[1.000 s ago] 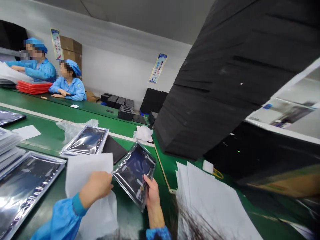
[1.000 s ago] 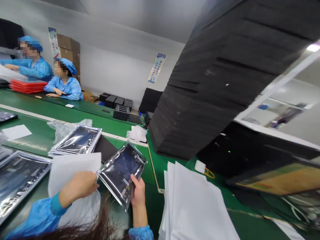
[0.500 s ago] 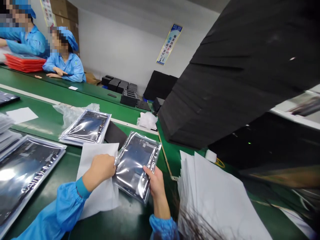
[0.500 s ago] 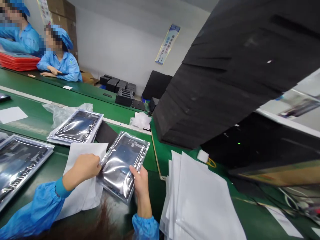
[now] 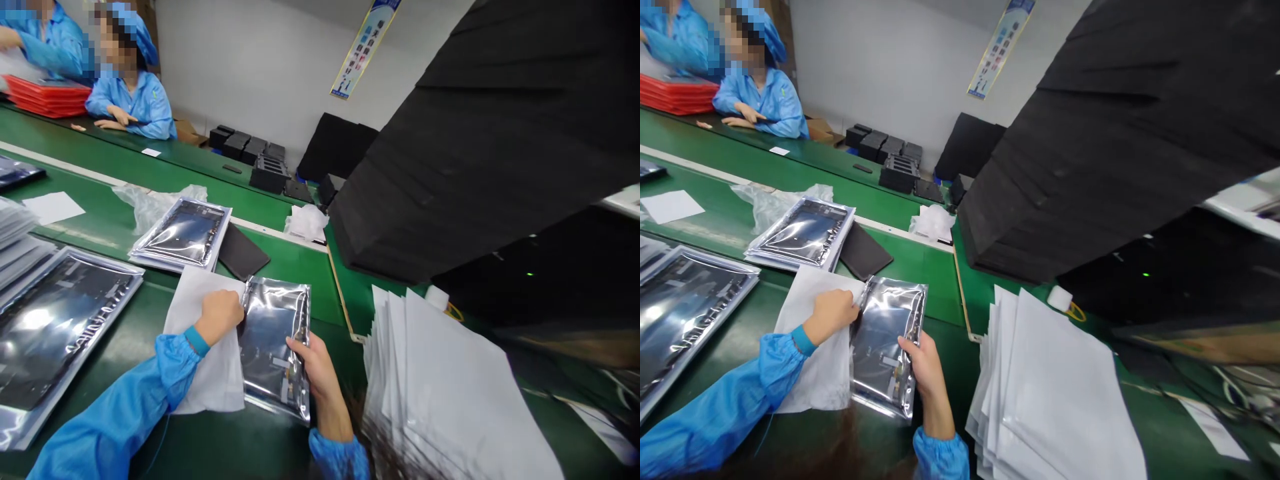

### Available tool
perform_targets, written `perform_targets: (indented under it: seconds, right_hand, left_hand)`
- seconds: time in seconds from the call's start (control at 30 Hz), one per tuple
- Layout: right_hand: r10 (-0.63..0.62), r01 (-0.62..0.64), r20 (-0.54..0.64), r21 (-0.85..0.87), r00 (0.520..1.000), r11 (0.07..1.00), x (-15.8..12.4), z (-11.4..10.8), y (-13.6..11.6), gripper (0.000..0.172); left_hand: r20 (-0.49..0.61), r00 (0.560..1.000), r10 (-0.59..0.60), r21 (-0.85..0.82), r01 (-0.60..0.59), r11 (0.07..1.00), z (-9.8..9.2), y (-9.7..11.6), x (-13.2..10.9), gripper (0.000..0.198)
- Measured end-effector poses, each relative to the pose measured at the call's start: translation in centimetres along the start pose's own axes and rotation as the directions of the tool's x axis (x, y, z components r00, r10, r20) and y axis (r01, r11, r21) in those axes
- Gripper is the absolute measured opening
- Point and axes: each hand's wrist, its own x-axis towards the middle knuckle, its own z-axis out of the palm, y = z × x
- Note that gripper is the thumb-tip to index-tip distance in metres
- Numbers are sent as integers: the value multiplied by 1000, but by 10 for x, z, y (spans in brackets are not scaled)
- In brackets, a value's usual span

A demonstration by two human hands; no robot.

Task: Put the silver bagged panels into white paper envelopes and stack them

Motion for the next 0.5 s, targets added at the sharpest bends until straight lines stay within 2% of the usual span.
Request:
perform_targets:
  seconds: [0.17,0.3,0.37,0.5]
  right_hand:
    - [71,-68,127,-23,989,997,-19,-12,15,33]
    - [134,-138,236,4,963,990,-24,-15,20,47]
    - [152,-158,193,17,969,987,-22,-13,22,49]
    - [126,-127,11,57,992,990,-14,-1,26,49]
  left_hand:
    - [-32,999,10,75,-7,997,-4,3,2,33]
    - [-73,997,11,99,-4,995,-6,3,2,34]
    - [-92,996,19,105,-9,994,-6,4,2,34]
    - [-124,991,44,96,-32,995,-5,3,4,35]
